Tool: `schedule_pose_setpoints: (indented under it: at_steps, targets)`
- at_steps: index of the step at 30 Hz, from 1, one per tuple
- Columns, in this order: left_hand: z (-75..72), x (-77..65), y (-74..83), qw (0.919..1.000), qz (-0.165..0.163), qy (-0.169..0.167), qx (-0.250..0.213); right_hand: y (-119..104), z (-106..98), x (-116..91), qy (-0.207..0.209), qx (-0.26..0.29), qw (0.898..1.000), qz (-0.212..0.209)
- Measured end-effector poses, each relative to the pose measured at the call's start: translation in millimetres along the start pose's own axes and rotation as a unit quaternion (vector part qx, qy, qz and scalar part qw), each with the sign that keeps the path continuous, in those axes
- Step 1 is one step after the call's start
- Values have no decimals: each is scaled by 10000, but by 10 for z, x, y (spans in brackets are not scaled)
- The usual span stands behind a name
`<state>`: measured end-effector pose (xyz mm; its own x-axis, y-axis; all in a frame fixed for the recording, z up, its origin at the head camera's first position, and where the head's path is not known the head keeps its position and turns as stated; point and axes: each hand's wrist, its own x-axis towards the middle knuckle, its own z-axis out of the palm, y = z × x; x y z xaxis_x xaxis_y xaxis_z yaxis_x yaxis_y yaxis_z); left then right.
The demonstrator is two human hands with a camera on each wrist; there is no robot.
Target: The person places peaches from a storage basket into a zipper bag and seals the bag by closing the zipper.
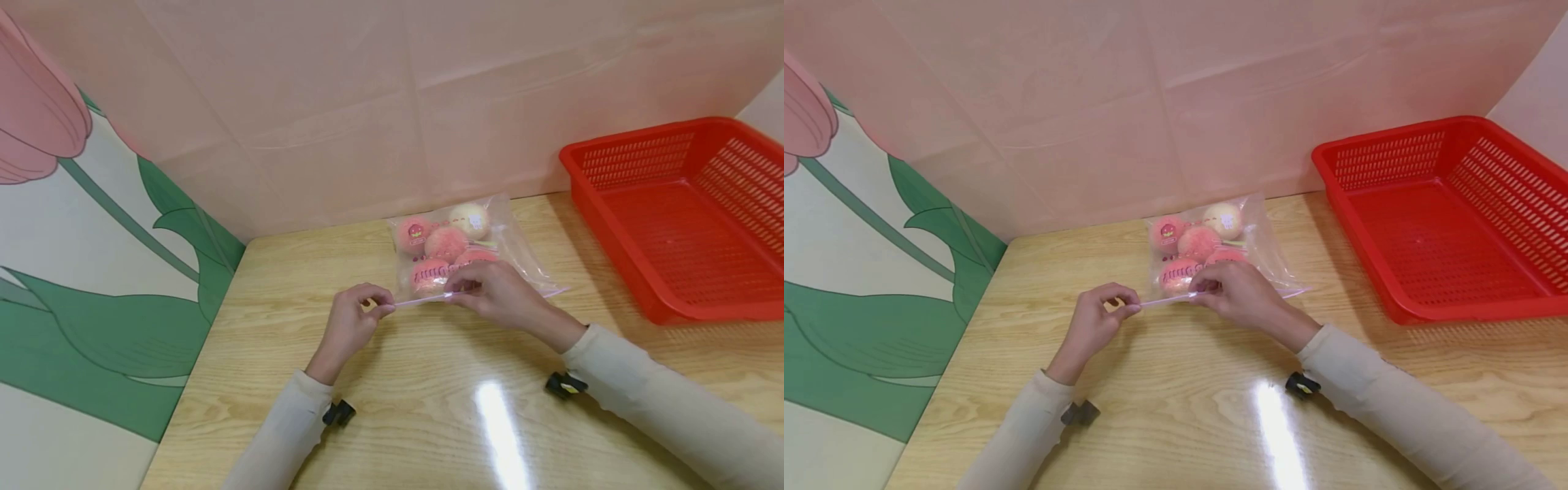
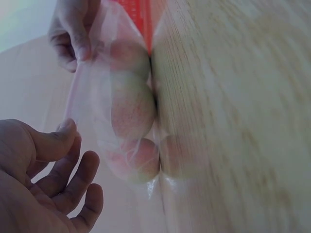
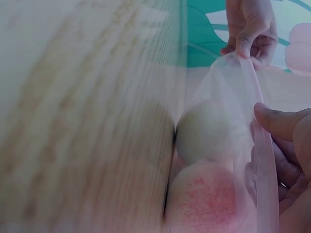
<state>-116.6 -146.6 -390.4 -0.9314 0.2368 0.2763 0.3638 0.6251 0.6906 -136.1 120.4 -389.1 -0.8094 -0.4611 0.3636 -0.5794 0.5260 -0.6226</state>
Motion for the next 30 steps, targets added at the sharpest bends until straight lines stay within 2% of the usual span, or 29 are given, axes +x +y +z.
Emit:
schedule_pose_setpoints:
  at_steps: [30]
  targets:
    - [-17, 3, -2, 10000, -56, -19, 36, 40, -96, -70, 112, -263, 9994, 210]
